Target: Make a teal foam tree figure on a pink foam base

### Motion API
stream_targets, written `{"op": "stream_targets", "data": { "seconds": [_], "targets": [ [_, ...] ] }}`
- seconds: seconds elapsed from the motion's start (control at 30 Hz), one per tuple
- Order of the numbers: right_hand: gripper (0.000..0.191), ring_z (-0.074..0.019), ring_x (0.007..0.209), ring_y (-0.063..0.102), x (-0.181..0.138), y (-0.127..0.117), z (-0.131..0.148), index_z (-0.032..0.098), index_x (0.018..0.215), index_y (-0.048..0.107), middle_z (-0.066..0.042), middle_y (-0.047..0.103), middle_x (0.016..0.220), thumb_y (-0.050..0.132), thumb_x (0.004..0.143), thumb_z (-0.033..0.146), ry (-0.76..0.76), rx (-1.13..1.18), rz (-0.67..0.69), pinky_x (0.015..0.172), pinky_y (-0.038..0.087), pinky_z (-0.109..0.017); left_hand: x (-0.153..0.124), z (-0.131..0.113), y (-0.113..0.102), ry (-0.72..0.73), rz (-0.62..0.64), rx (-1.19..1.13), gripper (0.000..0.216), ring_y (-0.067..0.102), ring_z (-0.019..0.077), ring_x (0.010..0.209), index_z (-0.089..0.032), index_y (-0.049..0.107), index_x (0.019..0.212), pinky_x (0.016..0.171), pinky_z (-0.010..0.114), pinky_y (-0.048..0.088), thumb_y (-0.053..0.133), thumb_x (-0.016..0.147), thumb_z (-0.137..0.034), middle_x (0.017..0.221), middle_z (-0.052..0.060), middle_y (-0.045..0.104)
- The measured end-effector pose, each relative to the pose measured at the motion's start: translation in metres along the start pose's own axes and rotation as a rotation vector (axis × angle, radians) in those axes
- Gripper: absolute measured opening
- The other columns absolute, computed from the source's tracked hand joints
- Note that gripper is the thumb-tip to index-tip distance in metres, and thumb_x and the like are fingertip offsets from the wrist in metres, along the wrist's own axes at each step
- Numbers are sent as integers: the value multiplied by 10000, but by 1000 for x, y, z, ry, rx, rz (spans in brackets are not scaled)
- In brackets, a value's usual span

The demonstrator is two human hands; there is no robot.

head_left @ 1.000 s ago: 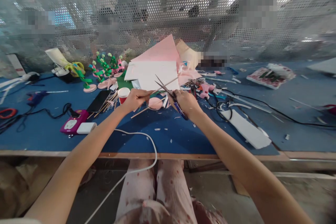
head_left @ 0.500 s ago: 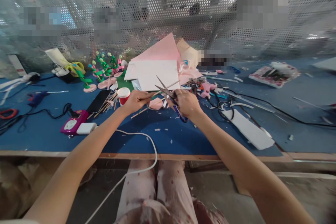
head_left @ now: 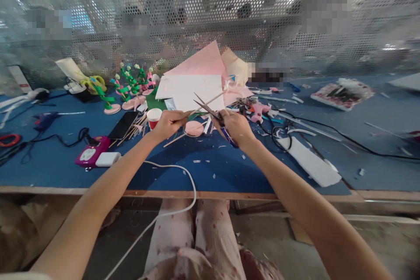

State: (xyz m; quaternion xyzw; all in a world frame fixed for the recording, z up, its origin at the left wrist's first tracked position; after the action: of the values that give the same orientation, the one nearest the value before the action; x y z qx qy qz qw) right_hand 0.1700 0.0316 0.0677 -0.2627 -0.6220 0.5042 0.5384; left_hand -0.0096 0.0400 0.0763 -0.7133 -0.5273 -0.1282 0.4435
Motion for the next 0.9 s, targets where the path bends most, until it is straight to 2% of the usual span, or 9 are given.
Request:
{"op": "stream_targets", "data": {
  "seconds": [0.13, 0.27, 0.43, 0.6, 0.73, 0.83, 0.9],
  "targets": [
    [384, -256, 806, 628, -1, -2, -1, 88, 999, 595, -167, 675, 901, 341, 886, 353, 7, -22, 30, 640, 382, -287, 1, 1, -4, 21, -25, 44, 321, 481, 64, 478, -170, 714, 919, 452, 174, 372, 513, 822, -402, 540, 9, 585],
    [357, -262, 824, 621, 0, 3, -4, 94, 980, 593, -163, 669, 913, 350, 878, 335, 37, -49, 43, 642, 393, -295, -2, 2, 0, 114, -36, 100, 309, 489, 62, 481, -151, 702, 953, 458, 167, 374, 490, 847, -348, 558, 21, 605],
    [372, -256, 925, 587, 0, 5, 2, 81, 974, 568, -174, 646, 938, 396, 858, 389, -95, -13, -108, 737, 421, -292, -10, 1, 18, 211, 92, 193, 319, 522, 72, 511, -116, 680, 998, 479, 170, 392, 449, 874, -299, 573, 35, 611],
    [373, -225, 773, 624, -2, 6, -1, 106, 927, 600, -136, 675, 839, 334, 882, 362, -34, -9, -68, 634, 406, -276, -6, -1, 5, 212, -41, 160, 295, 471, 44, 448, -133, 674, 1012, 433, 145, 365, 474, 868, -294, 545, 4, 587],
    [338, -215, 732, 620, -3, 5, -5, 114, 928, 608, -120, 674, 803, 407, 846, 373, -27, -30, -85, 601, 381, -265, -2, -3, -5, 265, -72, 176, 283, 488, 43, 471, -129, 681, 989, 441, 135, 368, 480, 866, -285, 551, 4, 581],
    [351, -226, 794, 607, -2, 4, -5, 108, 934, 595, -132, 662, 838, 425, 837, 399, -42, -36, -125, 644, 396, -273, -6, -4, 0, 296, -38, 222, 267, 511, 52, 493, -123, 682, 975, 457, 141, 383, 476, 867, -254, 568, 16, 594],
    [380, -251, 890, 587, -1, 4, -2, 93, 943, 583, -163, 648, 901, 431, 832, 423, -78, -50, -149, 706, 405, -289, -10, -4, 10, 352, 41, 266, 269, 547, 67, 524, -111, 680, 974, 496, 158, 418, 463, 871, -231, 601, 36, 623]
  ]
}}
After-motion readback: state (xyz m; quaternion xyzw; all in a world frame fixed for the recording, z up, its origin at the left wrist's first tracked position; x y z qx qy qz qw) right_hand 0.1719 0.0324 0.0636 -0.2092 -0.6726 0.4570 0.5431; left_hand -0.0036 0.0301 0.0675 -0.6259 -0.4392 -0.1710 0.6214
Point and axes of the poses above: each hand's wrist, its own x-axis towards the middle knuckle, its own y-axis out of the palm, z = x × y, the point moved 5 cm from there along x, towards the middle knuckle
